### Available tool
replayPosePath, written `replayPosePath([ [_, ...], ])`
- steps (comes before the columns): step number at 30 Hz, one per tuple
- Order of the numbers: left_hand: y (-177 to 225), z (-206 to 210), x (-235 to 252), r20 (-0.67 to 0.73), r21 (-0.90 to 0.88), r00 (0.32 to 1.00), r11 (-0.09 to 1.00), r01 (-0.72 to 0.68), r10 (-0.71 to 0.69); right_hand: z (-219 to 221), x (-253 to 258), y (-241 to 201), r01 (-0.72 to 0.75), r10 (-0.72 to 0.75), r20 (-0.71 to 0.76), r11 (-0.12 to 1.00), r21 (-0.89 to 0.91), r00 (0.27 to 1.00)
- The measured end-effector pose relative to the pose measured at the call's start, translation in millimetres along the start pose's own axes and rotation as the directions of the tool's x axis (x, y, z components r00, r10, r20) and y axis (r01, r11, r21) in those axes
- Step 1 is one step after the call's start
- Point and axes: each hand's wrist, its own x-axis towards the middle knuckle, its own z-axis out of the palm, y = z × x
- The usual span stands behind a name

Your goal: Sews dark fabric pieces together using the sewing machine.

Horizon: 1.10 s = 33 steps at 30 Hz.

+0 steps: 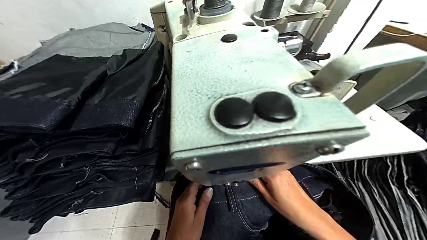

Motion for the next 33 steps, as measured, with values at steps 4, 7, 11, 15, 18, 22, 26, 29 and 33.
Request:
replayPosePath([
  [4, 4, 2, 7, 0.027, 0.005, 0.998, 0.998, 0.056, -0.056, 0, -3, 1, -0.007, 0.007, 0.009, 1.0, -0.011, 1.0],
  [7, 1, 6, 11, 0.039, -0.004, 0.997, 0.998, 0.065, -0.065, -2, -5, 3, -0.034, 0.033, 0.042, 0.999, 0.03, 0.999],
  [11, -3, 11, 15, 0.062, -0.094, 0.997, 0.994, 0.05, -0.044, -1, -7, 4, -0.031, 0.03, 0.033, 0.998, 0.051, 0.999],
  [15, -11, 20, 24, -0.087, -0.191, 0.99, 0.974, -0.122, 0.107, 4, -3, 7, -0.024, 0.024, -0.006, 0.998, 0.055, 1.0],
  [18, -12, 18, 43, -0.137, -0.019, 0.98, 0.988, -0.151, 0.147, 9, 16, 8, -0.074, 0.077, -0.034, 0.994, 0.078, 0.996],
  [22, -3, -2, 63, 0.057, 0.086, 0.987, 0.984, -0.157, 0.152, 2, 37, 6, -0.155, 0.151, 0.043, 0.98, 0.125, 0.988],
  [26, -6, 1, 58, -0.016, 0.281, 0.951, 0.915, -0.291, 0.308, -2, 35, 2, -0.136, 0.134, 0.028, 0.984, 0.114, 0.991],
  [29, -7, 1, 58, -0.053, 0.336, 0.925, 0.879, -0.339, 0.377, -5, 32, 0, -0.159, 0.154, 0.054, 0.98, 0.117, 0.987],
  [33, -4, -4, 55, -0.002, 0.44, 0.917, 0.824, -0.357, 0.398, -5, 39, 4, -0.243, 0.21, 0.212, 0.959, 0.146, 0.955],
])
